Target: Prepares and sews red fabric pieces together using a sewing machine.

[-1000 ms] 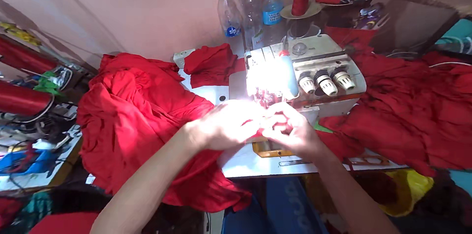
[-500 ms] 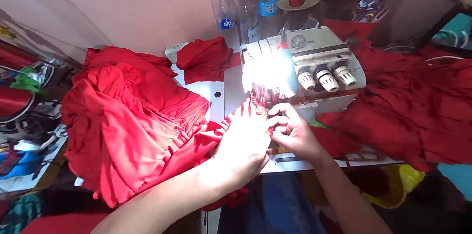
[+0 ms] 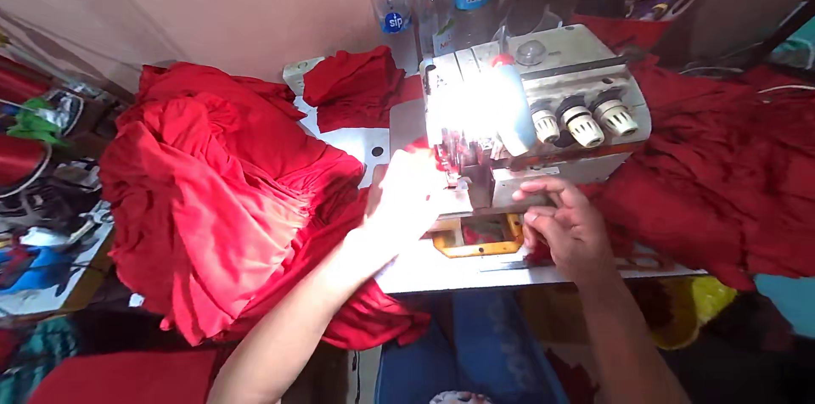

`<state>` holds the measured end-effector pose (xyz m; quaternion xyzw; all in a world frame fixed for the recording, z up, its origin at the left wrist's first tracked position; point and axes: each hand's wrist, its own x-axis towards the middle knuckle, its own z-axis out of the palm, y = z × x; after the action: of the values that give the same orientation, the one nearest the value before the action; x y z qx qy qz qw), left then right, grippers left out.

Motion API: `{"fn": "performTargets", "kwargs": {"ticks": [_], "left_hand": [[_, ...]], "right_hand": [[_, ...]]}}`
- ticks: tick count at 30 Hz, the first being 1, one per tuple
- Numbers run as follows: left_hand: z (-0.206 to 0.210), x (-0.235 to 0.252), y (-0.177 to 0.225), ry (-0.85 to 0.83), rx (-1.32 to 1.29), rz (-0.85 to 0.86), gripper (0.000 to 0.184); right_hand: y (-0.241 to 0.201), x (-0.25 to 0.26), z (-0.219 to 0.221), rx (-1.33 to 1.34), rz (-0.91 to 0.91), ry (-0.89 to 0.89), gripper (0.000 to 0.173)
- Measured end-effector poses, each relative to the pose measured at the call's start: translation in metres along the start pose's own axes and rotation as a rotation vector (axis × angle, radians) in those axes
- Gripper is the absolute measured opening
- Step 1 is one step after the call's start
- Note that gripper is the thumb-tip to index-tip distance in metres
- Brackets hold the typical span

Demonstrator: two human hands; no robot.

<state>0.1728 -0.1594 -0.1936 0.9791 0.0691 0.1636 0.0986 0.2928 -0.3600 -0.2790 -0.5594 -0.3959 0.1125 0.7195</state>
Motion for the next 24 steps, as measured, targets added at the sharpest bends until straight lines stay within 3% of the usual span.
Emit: {"fn": "performTargets", "kwargs": {"ticks": [3, 7, 10, 12, 15, 18, 20, 22, 24], "left_hand": [[0.006, -0.004, -0.027, 0.045, -0.103, -0.033, 0.015], [0.001, -0.023, -0.027, 0.143, -0.207, -0.143, 0.018], [-0.008, -0.056, -0.01, 0.201, -0.124, -0.139, 0.019], [-0.015, -0.078, 0.017, 0.118, -0.149, -0.124, 0.023], [0.0, -0.095, 0.05, 0.025, -0.25, 0.034, 0.016], [0.023, -0.088, 0.056, 0.01, -0.262, 0.058, 0.019], [0.028, -0.078, 0.054, 0.021, -0.104, 0.029, 0.037], [0.013, -0.071, 0.056, -0.256, -0.093, -0.063, 0.052], [-0.005, -0.072, 0.047, -0.445, -0.189, 0.043, 0.033]], "right_hand": [[-0.005, -0.006, 0.001, -0.108, -0.006, 0.043, 0.03], [-0.018, -0.012, 0.017, -0.149, -0.055, -0.005, 0.024], [-0.023, -0.015, 0.037, -0.159, -0.02, -0.097, 0.025], [-0.022, -0.017, 0.053, -0.174, 0.049, -0.153, 0.027], [-0.012, -0.018, 0.066, -0.166, 0.112, -0.222, 0.023], [-0.008, -0.014, 0.05, -0.495, 0.095, -0.016, 0.026], [-0.013, -0.008, 0.032, -0.753, 0.071, 0.18, 0.028], [-0.028, -0.011, 0.022, -0.671, 0.078, 0.16, 0.026], [-0.043, -0.026, 0.019, -0.293, 0.08, -0.074, 0.022]]}}
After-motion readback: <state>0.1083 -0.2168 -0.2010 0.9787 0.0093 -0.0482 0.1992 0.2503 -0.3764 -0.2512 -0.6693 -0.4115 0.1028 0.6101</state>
